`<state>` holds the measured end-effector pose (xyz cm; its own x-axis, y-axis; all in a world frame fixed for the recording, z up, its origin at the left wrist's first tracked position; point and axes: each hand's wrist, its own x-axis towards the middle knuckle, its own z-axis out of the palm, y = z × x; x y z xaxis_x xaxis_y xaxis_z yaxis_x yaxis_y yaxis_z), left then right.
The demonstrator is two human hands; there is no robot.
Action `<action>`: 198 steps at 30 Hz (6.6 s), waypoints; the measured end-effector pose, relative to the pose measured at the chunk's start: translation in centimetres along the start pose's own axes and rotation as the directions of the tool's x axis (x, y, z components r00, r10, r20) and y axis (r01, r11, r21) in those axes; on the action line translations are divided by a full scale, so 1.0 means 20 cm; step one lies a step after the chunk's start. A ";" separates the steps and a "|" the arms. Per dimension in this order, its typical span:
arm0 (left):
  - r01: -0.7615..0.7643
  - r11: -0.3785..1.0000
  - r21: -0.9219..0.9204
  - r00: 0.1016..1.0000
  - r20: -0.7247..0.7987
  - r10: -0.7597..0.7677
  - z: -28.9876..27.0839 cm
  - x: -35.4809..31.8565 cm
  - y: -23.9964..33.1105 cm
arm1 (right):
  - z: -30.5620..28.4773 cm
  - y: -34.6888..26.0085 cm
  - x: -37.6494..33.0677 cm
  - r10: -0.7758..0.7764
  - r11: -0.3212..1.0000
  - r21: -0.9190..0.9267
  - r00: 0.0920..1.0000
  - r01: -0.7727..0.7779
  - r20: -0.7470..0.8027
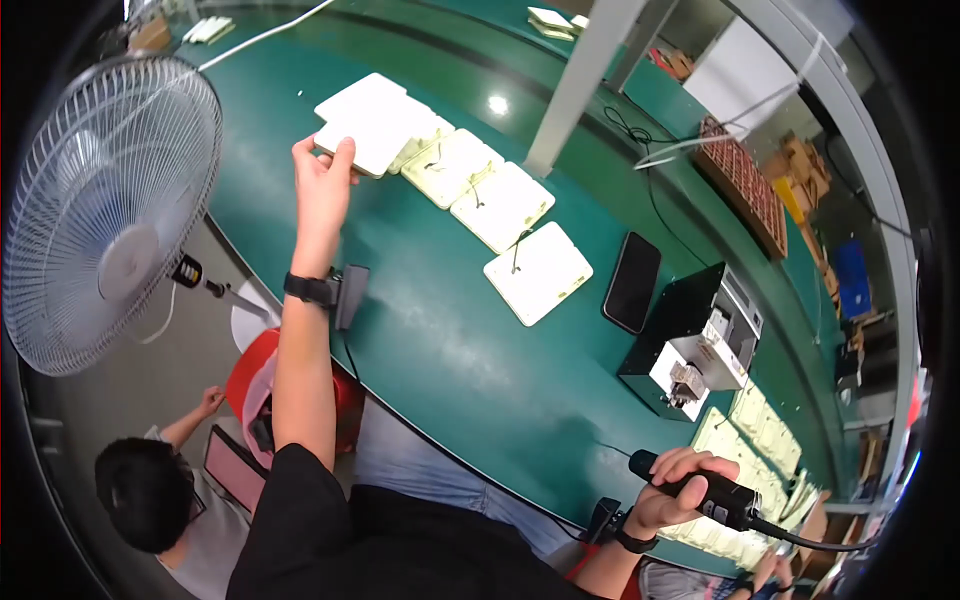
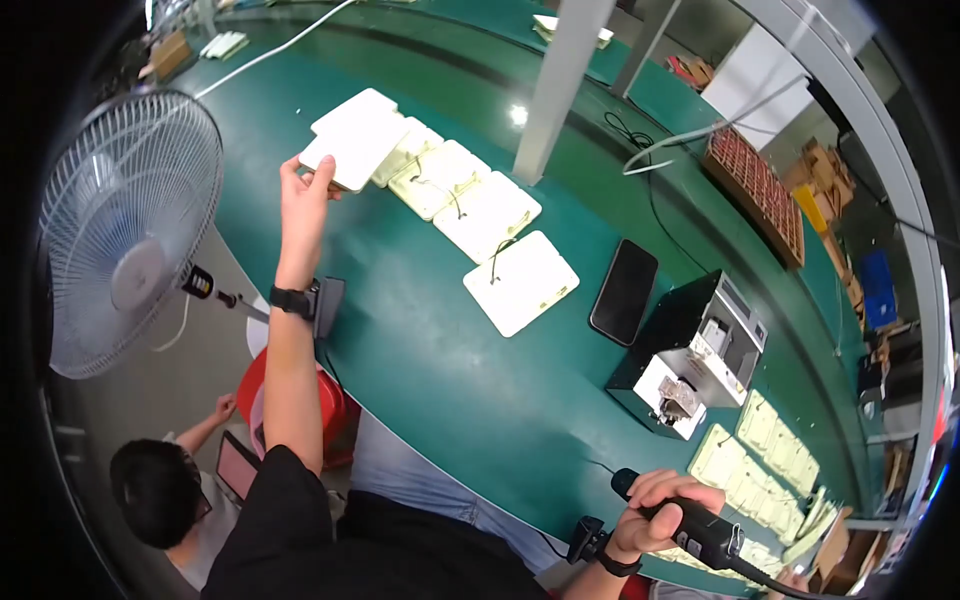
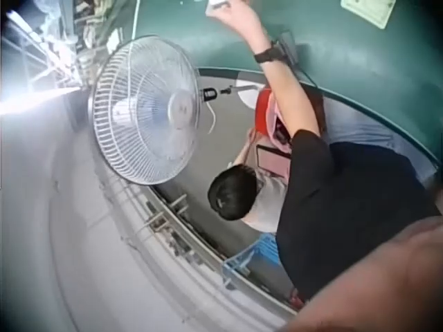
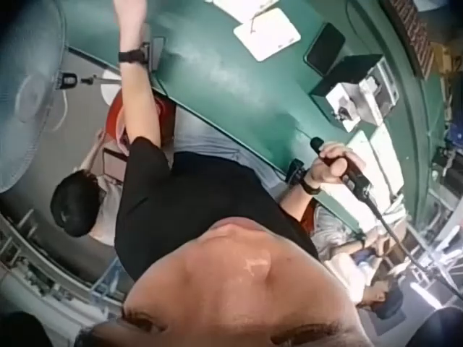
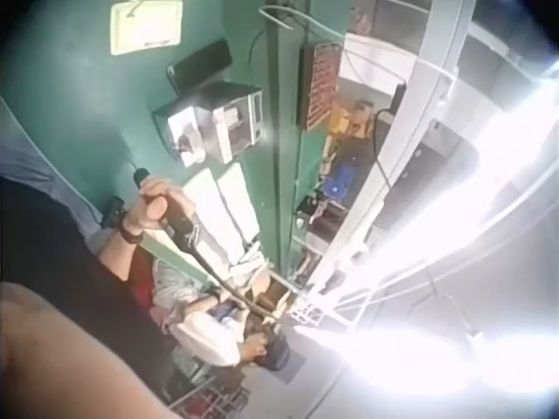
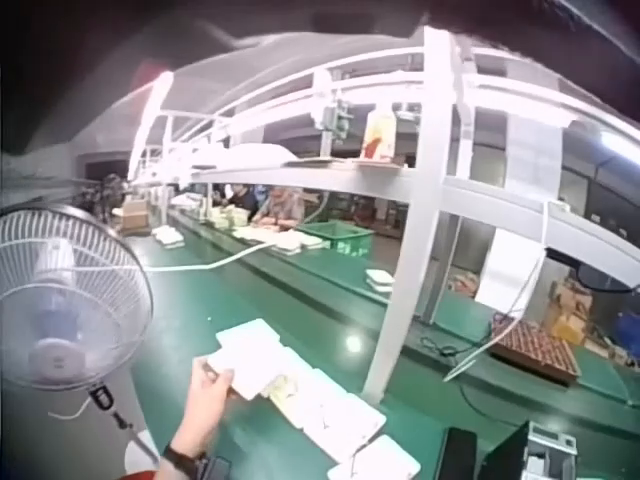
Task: The person picks up a plastic housing, places it on the table, and drives screws into it using a power screwdriver. After setting the housing aside, the person picks up a smartphone and taps on the screen.
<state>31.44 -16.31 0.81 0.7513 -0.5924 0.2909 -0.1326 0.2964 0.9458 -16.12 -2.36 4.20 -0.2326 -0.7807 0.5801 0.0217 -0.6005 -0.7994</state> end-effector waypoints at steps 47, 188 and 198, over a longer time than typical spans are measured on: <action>-0.715 0.679 0.164 0.323 0.940 0.114 0.44 -1.04 0.26 | 0.15 -0.07 0.05 -0.057 0.996 0.072 0.998 0.058 -0.028; -0.883 0.024 -0.468 -0.465 0.870 -0.164 0.42 -1.73 0.53 | 0.01 0.10 0.30 -0.138 0.981 -0.169 0.957 0.096 -0.254; -0.736 0.308 -0.602 -0.582 0.796 0.164 0.37 -1.54 0.40 | -0.01 -0.02 0.25 -0.219 0.964 -0.212 0.937 0.163 -0.273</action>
<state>2.46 -1.18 0.53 -0.9740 -0.2029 0.1005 -0.2048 0.9788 -0.0097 -17.57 -5.99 7.43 -0.4877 -0.5528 0.6757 -0.2231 -0.6693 -0.7087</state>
